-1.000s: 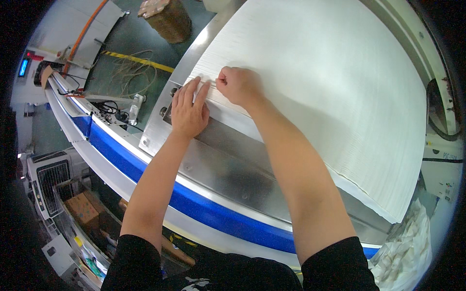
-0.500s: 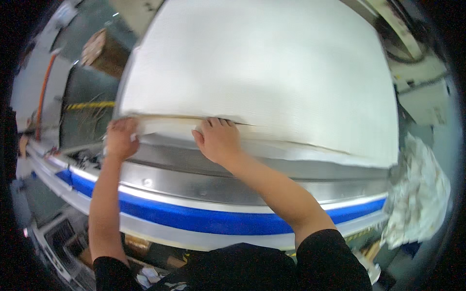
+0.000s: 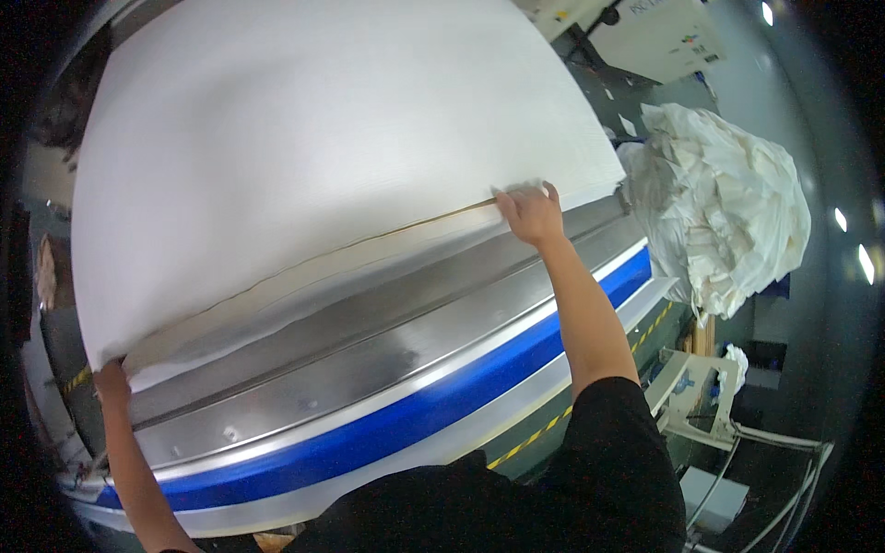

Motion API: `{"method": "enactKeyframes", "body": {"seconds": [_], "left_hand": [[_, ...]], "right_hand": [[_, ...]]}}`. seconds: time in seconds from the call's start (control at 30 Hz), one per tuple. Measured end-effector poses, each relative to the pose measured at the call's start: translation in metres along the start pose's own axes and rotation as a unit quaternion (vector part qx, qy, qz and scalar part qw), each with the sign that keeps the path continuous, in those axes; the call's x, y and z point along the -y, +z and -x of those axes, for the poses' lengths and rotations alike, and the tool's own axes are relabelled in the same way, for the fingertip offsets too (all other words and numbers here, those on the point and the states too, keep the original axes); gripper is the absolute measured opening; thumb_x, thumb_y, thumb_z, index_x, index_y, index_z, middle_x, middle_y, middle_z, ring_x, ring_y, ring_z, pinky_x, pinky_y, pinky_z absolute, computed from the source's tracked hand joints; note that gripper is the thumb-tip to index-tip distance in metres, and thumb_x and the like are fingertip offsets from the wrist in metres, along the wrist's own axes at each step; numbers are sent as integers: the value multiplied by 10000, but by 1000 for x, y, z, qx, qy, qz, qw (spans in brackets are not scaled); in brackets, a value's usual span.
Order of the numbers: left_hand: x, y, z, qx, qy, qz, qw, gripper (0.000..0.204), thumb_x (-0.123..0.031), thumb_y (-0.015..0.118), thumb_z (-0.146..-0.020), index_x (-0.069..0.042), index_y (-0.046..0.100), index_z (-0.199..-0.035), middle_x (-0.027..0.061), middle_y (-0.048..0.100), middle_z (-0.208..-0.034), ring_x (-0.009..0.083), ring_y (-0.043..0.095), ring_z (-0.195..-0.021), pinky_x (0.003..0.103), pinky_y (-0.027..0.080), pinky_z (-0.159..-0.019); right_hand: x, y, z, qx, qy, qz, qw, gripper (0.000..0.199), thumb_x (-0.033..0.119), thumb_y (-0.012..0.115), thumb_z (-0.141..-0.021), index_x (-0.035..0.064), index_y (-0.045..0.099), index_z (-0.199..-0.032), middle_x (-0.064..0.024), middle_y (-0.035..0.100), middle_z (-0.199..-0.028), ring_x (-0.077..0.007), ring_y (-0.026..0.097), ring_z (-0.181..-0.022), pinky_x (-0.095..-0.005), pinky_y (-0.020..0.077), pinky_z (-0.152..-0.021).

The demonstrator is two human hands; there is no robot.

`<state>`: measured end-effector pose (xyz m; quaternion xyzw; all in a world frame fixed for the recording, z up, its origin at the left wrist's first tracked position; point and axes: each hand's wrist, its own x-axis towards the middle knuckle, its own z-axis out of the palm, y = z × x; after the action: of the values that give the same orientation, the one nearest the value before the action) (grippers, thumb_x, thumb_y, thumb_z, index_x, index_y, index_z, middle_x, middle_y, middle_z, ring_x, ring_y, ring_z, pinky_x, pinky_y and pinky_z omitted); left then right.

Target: The person repeatedly folds large white sheets of paper in half using a metal folding machine. They align the paper on the machine's surface, pull a blue handle to fold the sheet, and then remove the folded product. This process is repeated continuously throughout the clip.

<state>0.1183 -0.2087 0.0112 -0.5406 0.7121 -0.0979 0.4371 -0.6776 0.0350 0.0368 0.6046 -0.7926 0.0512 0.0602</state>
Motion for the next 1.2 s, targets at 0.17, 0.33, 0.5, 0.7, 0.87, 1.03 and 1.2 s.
{"method": "enactKeyframes", "body": {"seconds": [0.17,0.33,0.5,0.7,0.87,1.03,1.2], "left_hand": [[21,38,-9,-35,-91,49,994,231,-3,555,-839,-47,652,-1045,140,651,-1032,295,637,-924,390,517,-801],[-3,10,-12,-103,-106,205,967,140,8,540,-848,5,630,-955,181,645,-964,324,635,-878,414,519,-723],[41,78,-22,-72,-61,124,988,242,2,461,-848,5,577,-1060,204,628,-968,382,600,-923,454,488,-782],[62,110,-33,-145,-35,118,982,267,-41,439,-884,-6,567,-1116,213,631,-1007,385,602,-943,459,483,-809],[65,111,-26,-142,-52,127,980,248,-109,454,-911,-27,582,-1107,191,634,-1027,373,605,-956,446,483,-814],[66,95,-6,-95,-108,179,973,311,-54,441,-873,-42,575,-1153,161,608,-1103,337,544,-1067,427,420,-901],[63,23,11,-71,-38,227,971,340,-36,440,-863,-71,585,-1169,145,607,-1134,327,548,-1078,405,428,-905]], "right_hand": [[-98,8,-19,171,65,125,975,472,440,320,-958,156,691,-894,-51,675,-953,-243,582,-1018,-491,250,-1073],[-205,-9,3,201,87,118,969,443,397,310,-974,138,656,-1068,-87,642,-1102,-244,548,-1121,-497,201,-1102],[-256,-16,-23,291,85,110,946,404,223,473,-808,100,604,-1169,-130,591,-1204,-327,546,-1105,-423,345,-1040],[-271,-13,-18,279,112,167,939,398,80,576,-679,92,625,-1073,-123,622,-1099,-331,576,-1032,-407,452,-913],[-272,-4,-17,266,154,210,928,287,84,563,-745,113,647,-1018,-96,632,-1083,-303,589,-1013,-409,452,-906],[-277,-18,-13,225,129,204,944,312,91,550,-742,158,675,-1020,-62,657,-1066,-277,599,-1000,-399,448,-902],[-282,-78,-10,222,105,224,943,359,103,555,-730,184,678,-1057,-59,665,-1064,-267,603,-1001,-393,449,-894]]}}
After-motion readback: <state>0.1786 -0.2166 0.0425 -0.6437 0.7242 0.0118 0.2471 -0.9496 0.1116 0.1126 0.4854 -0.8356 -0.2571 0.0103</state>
